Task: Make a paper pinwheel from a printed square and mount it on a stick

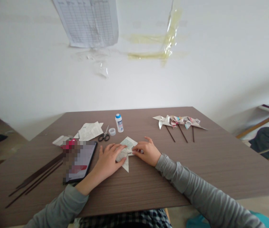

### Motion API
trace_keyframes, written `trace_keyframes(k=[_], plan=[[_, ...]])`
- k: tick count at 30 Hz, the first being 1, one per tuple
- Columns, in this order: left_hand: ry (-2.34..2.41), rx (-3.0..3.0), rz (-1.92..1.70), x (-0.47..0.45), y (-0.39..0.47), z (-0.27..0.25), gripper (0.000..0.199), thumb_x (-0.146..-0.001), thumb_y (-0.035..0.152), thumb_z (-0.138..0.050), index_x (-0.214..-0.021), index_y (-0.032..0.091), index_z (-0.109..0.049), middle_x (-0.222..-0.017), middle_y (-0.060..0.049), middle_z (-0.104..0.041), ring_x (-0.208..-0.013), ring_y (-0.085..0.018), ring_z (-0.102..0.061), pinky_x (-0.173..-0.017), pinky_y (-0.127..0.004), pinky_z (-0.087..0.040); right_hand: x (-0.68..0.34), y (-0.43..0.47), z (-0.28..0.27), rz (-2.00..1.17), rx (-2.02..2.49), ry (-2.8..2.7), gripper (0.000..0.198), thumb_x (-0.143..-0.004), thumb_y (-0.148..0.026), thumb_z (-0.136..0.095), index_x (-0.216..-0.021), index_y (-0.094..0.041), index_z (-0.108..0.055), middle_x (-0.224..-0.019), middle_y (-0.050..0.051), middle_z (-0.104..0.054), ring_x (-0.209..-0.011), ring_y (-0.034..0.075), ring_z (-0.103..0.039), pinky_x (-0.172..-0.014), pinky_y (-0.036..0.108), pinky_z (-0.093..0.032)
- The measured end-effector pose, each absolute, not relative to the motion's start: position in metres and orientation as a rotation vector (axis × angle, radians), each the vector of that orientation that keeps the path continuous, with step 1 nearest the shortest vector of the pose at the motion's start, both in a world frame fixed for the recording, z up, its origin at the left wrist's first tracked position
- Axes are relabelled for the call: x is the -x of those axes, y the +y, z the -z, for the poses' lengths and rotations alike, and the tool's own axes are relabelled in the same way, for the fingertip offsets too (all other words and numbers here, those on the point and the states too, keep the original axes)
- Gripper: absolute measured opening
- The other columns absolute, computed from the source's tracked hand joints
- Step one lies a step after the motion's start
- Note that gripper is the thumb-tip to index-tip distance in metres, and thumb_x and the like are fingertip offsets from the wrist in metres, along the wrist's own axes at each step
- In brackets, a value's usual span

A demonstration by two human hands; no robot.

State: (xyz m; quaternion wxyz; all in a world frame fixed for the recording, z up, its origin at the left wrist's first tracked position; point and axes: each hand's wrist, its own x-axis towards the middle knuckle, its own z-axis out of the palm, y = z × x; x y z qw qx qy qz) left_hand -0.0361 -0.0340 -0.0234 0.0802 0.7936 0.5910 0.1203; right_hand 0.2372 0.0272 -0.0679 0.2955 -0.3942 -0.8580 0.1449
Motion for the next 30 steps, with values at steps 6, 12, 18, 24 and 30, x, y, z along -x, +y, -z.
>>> trace_keyframes(k=[6, 12, 18, 24, 30], plan=[[1.765, -2.39, -0.309, 0.0364, -0.0324, 0.023, 0.049, -0.118, 0.034, -0.087, -0.165, 0.044, -0.092, -0.177, -0.01, -0.085, -0.172, -0.052, -0.067, -0.152, -0.1, -0.036, -0.2387, 0.0292, 0.0735, -0.427, 1.065, -2.299, 0.016, -0.12, -0.043, -0.085, -0.115, -0.038, -0.1, -0.103, 0.006, -0.096, -0.098, 0.035, -0.096, -0.149, 0.084, -0.051], [1.753, -2.413, -0.291, 0.0386, -0.0322, 0.0228, 0.046, -0.119, 0.035, -0.084, -0.163, 0.045, -0.094, -0.177, -0.01, -0.086, -0.17, -0.052, -0.067, -0.151, -0.1, -0.037, -0.2386, 0.0293, 0.0731, -0.422, 1.041, -2.289, 0.023, -0.122, -0.05, -0.082, -0.114, -0.039, -0.1, -0.101, 0.006, -0.096, -0.096, 0.036, -0.096, -0.147, 0.081, -0.056], [1.752, -2.391, -0.27, 0.0358, -0.0356, 0.0147, 0.049, -0.121, 0.031, -0.082, -0.167, 0.04, -0.093, -0.18, -0.012, -0.084, -0.172, -0.055, -0.066, -0.151, -0.103, -0.035, -0.2378, 0.0285, 0.0713, -0.402, 1.048, -2.289, 0.021, -0.121, -0.049, -0.083, -0.112, -0.041, -0.1, -0.099, 0.005, -0.096, -0.096, 0.036, -0.096, -0.144, 0.078, -0.059], [1.754, -2.381, -0.275, 0.0362, -0.0338, 0.0172, 0.047, -0.12, 0.034, -0.083, -0.165, 0.043, -0.093, -0.18, -0.011, -0.084, -0.172, -0.054, -0.065, -0.15, -0.103, -0.035, -0.2384, 0.0293, 0.0724, -0.419, 1.047, -2.295, 0.021, -0.121, -0.048, -0.083, -0.115, -0.038, -0.1, -0.1, 0.006, -0.095, -0.097, 0.035, -0.095, -0.147, 0.083, -0.053], [1.773, -2.37, -0.289, 0.035, -0.0343, 0.019, 0.051, -0.118, 0.032, -0.084, -0.168, 0.043, -0.09, -0.179, -0.01, -0.084, -0.172, -0.052, -0.066, -0.152, -0.102, -0.034, -0.2385, 0.03, 0.0721, -0.415, 1.047, -2.289, 0.021, -0.122, -0.049, -0.084, -0.113, -0.041, -0.101, -0.101, 0.006, -0.096, -0.096, 0.035, -0.095, -0.146, 0.079, -0.057]])
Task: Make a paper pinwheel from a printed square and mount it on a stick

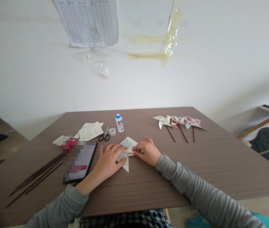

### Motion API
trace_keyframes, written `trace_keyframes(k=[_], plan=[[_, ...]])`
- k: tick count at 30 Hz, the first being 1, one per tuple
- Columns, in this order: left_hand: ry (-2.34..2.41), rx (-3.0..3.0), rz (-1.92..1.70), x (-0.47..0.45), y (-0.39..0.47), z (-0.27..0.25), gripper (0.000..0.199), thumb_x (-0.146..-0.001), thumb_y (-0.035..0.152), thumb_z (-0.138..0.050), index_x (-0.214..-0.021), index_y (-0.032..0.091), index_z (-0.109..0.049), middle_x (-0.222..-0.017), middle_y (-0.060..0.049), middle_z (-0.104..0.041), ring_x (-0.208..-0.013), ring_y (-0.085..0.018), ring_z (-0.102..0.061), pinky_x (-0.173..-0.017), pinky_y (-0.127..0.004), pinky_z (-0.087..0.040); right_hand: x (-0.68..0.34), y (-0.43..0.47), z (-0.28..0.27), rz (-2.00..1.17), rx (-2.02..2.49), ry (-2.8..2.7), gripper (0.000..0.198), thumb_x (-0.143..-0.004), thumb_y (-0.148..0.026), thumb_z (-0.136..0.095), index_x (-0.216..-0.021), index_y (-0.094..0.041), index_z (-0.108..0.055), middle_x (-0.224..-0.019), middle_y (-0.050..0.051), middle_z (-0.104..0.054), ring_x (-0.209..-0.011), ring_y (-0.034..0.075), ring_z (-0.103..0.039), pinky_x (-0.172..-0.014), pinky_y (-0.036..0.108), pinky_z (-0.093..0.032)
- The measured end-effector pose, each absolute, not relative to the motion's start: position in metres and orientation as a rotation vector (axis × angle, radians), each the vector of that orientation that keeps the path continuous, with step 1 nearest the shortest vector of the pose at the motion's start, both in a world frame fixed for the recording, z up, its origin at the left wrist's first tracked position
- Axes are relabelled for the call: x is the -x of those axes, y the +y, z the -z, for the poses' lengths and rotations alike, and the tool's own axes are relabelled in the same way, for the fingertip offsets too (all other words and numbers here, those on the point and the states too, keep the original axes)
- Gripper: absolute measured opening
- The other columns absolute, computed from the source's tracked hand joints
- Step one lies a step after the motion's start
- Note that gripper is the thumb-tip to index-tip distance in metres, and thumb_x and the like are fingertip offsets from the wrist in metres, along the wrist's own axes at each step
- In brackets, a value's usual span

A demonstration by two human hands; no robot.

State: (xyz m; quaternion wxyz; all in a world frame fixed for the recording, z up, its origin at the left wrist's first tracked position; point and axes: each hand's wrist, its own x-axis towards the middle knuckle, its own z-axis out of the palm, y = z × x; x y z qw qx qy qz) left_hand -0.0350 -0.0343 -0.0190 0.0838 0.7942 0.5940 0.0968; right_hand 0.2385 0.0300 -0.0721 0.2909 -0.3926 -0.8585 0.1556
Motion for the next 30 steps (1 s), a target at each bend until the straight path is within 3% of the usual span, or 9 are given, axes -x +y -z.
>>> trace_keyframes(k=[8, 16, 22, 30], plan=[[1.754, -2.404, -0.258, 0.0334, -0.0353, 0.017, 0.045, -0.121, 0.028, -0.081, -0.161, 0.042, -0.095, -0.18, -0.012, -0.083, -0.174, -0.052, -0.065, -0.151, -0.103, -0.034, -0.2401, 0.0314, 0.0757, -0.397, 1.047, -2.298, 0.013, -0.119, -0.04, -0.087, -0.115, -0.039, -0.1, -0.102, 0.005, -0.096, -0.098, 0.035, -0.096, -0.148, 0.081, -0.053], [1.752, -2.396, -0.263, 0.0336, -0.0338, 0.0168, 0.043, -0.121, 0.031, -0.083, -0.16, 0.044, -0.096, -0.179, -0.012, -0.084, -0.175, -0.053, -0.065, -0.15, -0.105, -0.032, -0.2413, 0.0332, 0.0811, -0.384, 1.031, -2.313, 0.018, -0.122, -0.043, -0.084, -0.12, -0.033, -0.099, -0.101, 0.005, -0.095, -0.097, 0.032, -0.094, -0.147, 0.086, -0.05], [1.75, -2.397, -0.274, 0.0329, -0.0342, 0.0161, 0.041, -0.12, 0.03, -0.086, -0.158, 0.044, -0.098, -0.178, -0.013, -0.085, -0.175, -0.055, -0.066, -0.149, -0.107, -0.033, -0.2408, 0.0312, 0.0756, -0.422, 1.041, -2.291, 0.023, -0.122, -0.05, -0.082, -0.114, -0.04, -0.101, -0.101, 0.006, -0.095, -0.095, 0.036, -0.095, -0.147, 0.08, -0.056], [1.756, -2.412, -0.33, 0.0349, -0.0328, 0.0213, 0.039, -0.119, 0.032, -0.089, -0.154, 0.045, -0.099, -0.174, -0.011, -0.087, -0.171, -0.054, -0.068, -0.151, -0.104, -0.033, -0.2401, 0.0303, 0.0746, -0.423, 1.059, -2.291, 0.022, -0.122, -0.047, -0.083, -0.113, -0.038, -0.101, -0.1, 0.005, -0.095, -0.097, 0.035, -0.095, -0.147, 0.079, -0.055]])
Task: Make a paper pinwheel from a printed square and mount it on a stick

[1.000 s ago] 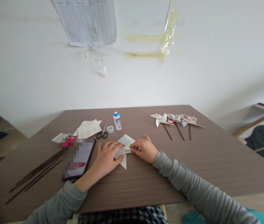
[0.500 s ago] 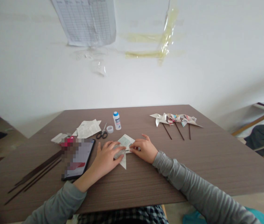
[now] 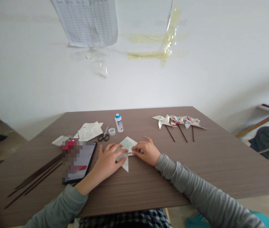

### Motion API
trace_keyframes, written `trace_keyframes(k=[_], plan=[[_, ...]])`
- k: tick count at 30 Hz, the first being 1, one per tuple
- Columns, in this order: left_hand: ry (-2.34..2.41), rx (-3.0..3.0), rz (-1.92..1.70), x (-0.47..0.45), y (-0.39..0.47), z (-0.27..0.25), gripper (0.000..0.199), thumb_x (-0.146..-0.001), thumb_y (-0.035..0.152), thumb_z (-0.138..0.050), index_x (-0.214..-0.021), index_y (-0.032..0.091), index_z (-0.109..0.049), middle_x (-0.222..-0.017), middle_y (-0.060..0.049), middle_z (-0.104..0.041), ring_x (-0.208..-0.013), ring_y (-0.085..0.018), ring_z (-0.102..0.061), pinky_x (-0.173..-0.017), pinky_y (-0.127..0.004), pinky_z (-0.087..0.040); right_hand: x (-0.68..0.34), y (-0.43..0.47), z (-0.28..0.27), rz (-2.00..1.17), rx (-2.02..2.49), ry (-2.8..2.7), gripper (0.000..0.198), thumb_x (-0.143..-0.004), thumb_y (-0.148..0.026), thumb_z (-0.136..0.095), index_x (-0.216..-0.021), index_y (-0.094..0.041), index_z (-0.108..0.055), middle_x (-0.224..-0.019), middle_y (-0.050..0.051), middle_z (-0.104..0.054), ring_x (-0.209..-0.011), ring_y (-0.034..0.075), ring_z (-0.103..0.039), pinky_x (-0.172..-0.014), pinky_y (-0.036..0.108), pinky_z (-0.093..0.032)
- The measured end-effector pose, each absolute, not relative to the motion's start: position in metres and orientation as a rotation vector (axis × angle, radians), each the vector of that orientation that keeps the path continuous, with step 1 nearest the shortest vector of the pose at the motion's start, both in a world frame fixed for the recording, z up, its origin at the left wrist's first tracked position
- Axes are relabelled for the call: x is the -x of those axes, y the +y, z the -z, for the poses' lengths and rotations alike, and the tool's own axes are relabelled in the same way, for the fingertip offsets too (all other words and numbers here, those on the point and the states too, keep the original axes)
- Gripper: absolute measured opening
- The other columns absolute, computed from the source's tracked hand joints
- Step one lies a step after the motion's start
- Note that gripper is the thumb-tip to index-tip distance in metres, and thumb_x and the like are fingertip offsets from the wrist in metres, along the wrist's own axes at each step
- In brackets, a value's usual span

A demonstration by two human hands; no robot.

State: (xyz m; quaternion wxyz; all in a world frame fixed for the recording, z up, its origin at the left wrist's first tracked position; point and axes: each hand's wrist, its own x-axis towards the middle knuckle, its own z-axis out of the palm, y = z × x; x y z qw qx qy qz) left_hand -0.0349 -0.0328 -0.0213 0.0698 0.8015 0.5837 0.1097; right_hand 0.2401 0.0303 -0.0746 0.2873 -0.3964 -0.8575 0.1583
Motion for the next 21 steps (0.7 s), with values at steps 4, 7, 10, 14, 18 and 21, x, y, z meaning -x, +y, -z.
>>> trace_keyframes(k=[4, 7, 10, 14, 18, 21], plan=[[1.75, -2.407, -0.323, 0.0347, -0.0321, 0.0221, 0.04, -0.118, 0.032, -0.089, -0.154, 0.046, -0.099, -0.175, -0.011, -0.086, -0.172, -0.053, -0.067, -0.15, -0.104, -0.034, -0.2403, 0.0311, 0.076, -0.406, 1.059, -2.3, 0.02, -0.122, -0.044, -0.084, -0.115, -0.036, -0.1, -0.102, 0.005, -0.095, -0.099, 0.034, -0.096, -0.149, 0.082, -0.052], [1.748, -2.403, -0.319, 0.0338, -0.0323, 0.0225, 0.041, -0.119, 0.03, -0.088, -0.156, 0.044, -0.098, -0.176, -0.012, -0.085, -0.173, -0.055, -0.067, -0.148, -0.107, -0.035, -0.2404, 0.0312, 0.0756, -0.386, 1.044, -2.3, 0.018, -0.122, -0.042, -0.085, -0.115, -0.036, -0.1, -0.101, 0.004, -0.095, -0.098, 0.033, -0.095, -0.147, 0.078, -0.055], [1.754, -2.399, -0.312, 0.0327, -0.033, 0.0218, 0.047, -0.119, 0.028, -0.087, -0.164, 0.04, -0.094, -0.177, -0.014, -0.084, -0.174, -0.054, -0.067, -0.148, -0.107, -0.034, -0.2408, 0.0305, 0.0748, -0.375, 1.054, -2.298, 0.017, -0.121, -0.041, -0.087, -0.112, -0.039, -0.101, -0.098, 0.004, -0.094, -0.096, 0.033, -0.095, -0.145, 0.072, -0.059], [1.753, -2.379, -0.314, 0.0314, -0.0337, 0.0185, 0.055, -0.118, 0.026, -0.086, -0.173, 0.035, -0.087, -0.177, -0.016, -0.084, -0.176, -0.053, -0.065, -0.151, -0.104, -0.033, -0.2414, 0.0298, 0.0745, -0.395, 1.085, -2.305, 0.012, -0.119, -0.036, -0.09, -0.116, -0.038, -0.101, -0.102, 0.004, -0.095, -0.099, 0.034, -0.096, -0.149, 0.079, -0.053], [1.75, -2.374, -0.3, 0.031, -0.0333, 0.0168, 0.053, -0.118, 0.028, -0.087, -0.171, 0.037, -0.088, -0.177, -0.015, -0.084, -0.175, -0.052, -0.066, -0.151, -0.105, -0.031, -0.2414, 0.0299, 0.0743, -0.386, 1.08, -2.308, 0.014, -0.12, -0.04, -0.089, -0.114, -0.039, -0.101, -0.101, 0.004, -0.095, -0.099, 0.033, -0.096, -0.147, 0.074, -0.056], [1.75, -2.385, -0.294, 0.0313, -0.0326, 0.0174, 0.048, -0.118, 0.03, -0.087, -0.165, 0.038, -0.092, -0.176, -0.015, -0.084, -0.173, -0.053, -0.067, -0.15, -0.105, -0.032, -0.2414, 0.03, 0.0744, -0.384, 1.083, -2.32, 0.017, -0.122, -0.043, -0.086, -0.118, -0.035, -0.101, -0.102, 0.005, -0.094, -0.099, 0.031, -0.095, -0.147, 0.079, -0.054]])
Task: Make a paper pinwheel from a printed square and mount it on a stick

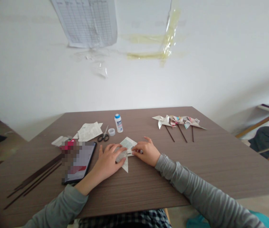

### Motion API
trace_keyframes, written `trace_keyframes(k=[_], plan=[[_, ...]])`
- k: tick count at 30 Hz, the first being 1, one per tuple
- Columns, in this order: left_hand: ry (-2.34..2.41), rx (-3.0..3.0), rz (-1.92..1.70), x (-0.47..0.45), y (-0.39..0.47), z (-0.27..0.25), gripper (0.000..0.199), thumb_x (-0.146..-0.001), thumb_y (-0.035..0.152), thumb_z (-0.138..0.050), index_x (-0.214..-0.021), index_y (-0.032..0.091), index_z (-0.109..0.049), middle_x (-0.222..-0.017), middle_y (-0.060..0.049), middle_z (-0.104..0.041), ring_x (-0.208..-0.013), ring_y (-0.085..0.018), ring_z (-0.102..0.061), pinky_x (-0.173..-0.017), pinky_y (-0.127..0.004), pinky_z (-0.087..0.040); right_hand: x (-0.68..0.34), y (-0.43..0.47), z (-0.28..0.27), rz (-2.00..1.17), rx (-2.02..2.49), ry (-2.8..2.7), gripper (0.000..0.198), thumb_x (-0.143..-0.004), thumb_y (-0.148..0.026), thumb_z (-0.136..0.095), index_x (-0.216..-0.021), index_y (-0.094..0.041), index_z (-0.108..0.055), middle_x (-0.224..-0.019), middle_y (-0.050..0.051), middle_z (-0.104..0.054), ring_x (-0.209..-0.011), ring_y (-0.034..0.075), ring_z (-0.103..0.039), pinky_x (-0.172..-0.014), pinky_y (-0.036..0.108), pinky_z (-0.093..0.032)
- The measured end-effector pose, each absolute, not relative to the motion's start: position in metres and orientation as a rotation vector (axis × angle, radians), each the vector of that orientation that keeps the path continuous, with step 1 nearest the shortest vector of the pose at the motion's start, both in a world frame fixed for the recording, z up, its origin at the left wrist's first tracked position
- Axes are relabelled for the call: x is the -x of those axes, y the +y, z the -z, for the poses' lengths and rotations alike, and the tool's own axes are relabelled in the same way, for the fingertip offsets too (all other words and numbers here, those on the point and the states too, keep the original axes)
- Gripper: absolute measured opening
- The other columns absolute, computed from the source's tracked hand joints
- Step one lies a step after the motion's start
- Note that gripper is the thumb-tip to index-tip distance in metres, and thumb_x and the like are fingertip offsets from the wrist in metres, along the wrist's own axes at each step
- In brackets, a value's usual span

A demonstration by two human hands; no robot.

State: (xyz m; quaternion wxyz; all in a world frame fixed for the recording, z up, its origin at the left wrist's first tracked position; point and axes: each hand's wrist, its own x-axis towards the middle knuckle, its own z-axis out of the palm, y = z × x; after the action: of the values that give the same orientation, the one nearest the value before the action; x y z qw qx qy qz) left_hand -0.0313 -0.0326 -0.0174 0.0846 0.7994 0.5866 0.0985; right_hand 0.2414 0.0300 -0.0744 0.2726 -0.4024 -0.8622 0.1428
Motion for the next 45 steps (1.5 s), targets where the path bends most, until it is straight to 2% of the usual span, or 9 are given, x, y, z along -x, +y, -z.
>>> trace_keyframes(k=[5, 13, 20, 25, 32, 37, 45], plan=[[1.749, -2.398, -0.288, 0.032, -0.033, 0.016, 0.046, -0.117, 0.031, -0.088, -0.162, 0.04, -0.095, -0.176, -0.014, -0.085, -0.172, -0.053, -0.067, -0.15, -0.105, -0.033, -0.243, 0.031, 0.077, -0.389, 1.057, -2.314, 0.019, -0.123, -0.043, -0.083, -0.118, -0.037, -0.1, -0.101, 0.006, -0.095, -0.1, 0.033, -0.095, -0.148, 0.077, -0.053], [1.736, -2.418, -0.294, 0.033, -0.033, 0.016, 0.045, -0.118, 0.032, -0.086, -0.162, 0.038, -0.094, -0.175, -0.013, -0.085, -0.17, -0.051, -0.066, -0.151, -0.103, -0.032, -0.243, 0.031, 0.077, -0.39, 1.049, -2.33, 0.013, -0.12, -0.035, -0.086, -0.122, -0.033, -0.1, -0.105, 0.006, -0.097, -0.099, 0.031, -0.095, -0.149, 0.082, -0.05], [1.767, -2.386, -0.285, 0.033, -0.032, 0.016, 0.05, -0.116, 0.032, -0.088, -0.165, 0.041, -0.092, -0.177, -0.011, -0.085, -0.173, -0.052, -0.067, -0.151, -0.103, -0.034, -0.243, 0.03, 0.075, -0.397, 1.067, -2.321, 0.013, -0.119, -0.037, -0.087, -0.12, -0.036, -0.1, -0.104, 0.006, -0.096, -0.1, 0.034, -0.096, -0.15, 0.081, -0.051], [1.755, -2.387, -0.318, 0.033, -0.031, 0.018, 0.053, -0.116, 0.031, -0.088, -0.168, 0.042, -0.09, -0.176, -0.011, -0.086, -0.175, -0.053, -0.066, -0.151, -0.105, -0.033, -0.242, 0.029, 0.072, -0.399, 1.058, -2.311, 0.016, -0.121, -0.042, -0.085, -0.116, -0.04, -0.1, -0.102, 0.005, -0.096, -0.098, 0.034, -0.096, -0.149, 0.076, -0.056], [1.737, -2.401, -0.297, 0.033, -0.035, 0.015, 0.043, -0.119, 0.03, -0.087, -0.159, 0.044, -0.097, -0.176, -0.013, -0.085, -0.173, -0.054, -0.065, -0.148, -0.107, -0.033, -0.24, 0.027, 0.068, -0.447, 1.107, -2.316, 0.014, -0.118, -0.038, -0.086, -0.117, -0.038, -0.1, -0.104, 0.005, -0.095, -0.102, 0.035, -0.096, -0.152, 0.084, -0.047], [1.742, -2.407, -0.329, 0.032, -0.036, 0.012, 0.041, -0.117, 0.028, -0.091, -0.154, 0.043, -0.1, -0.172, -0.012, -0.087, -0.169, -0.054, -0.068, -0.148, -0.107, -0.034, -0.24, 0.025, 0.064, -0.419, 1.081, -2.305, 0.021, -0.122, -0.047, -0.082, -0.114, -0.042, -0.101, -0.101, 0.006, -0.096, -0.099, 0.035, -0.095, -0.148, 0.077, -0.056], [1.74, -2.397, -0.253, 0.031, -0.035, 0.008, 0.044, -0.119, 0.029, -0.089, -0.16, 0.045, -0.097, -0.178, -0.012, -0.084, -0.176, -0.055, -0.064, -0.15, -0.107, -0.03, -0.24, 0.025, 0.063, -0.386, 1.074, -2.316, 0.02, -0.121, -0.045, -0.085, -0.11, -0.042, -0.102, -0.103, 0.006, -0.097, -0.101, 0.034, -0.097, -0.143, 0.073, -0.062]])
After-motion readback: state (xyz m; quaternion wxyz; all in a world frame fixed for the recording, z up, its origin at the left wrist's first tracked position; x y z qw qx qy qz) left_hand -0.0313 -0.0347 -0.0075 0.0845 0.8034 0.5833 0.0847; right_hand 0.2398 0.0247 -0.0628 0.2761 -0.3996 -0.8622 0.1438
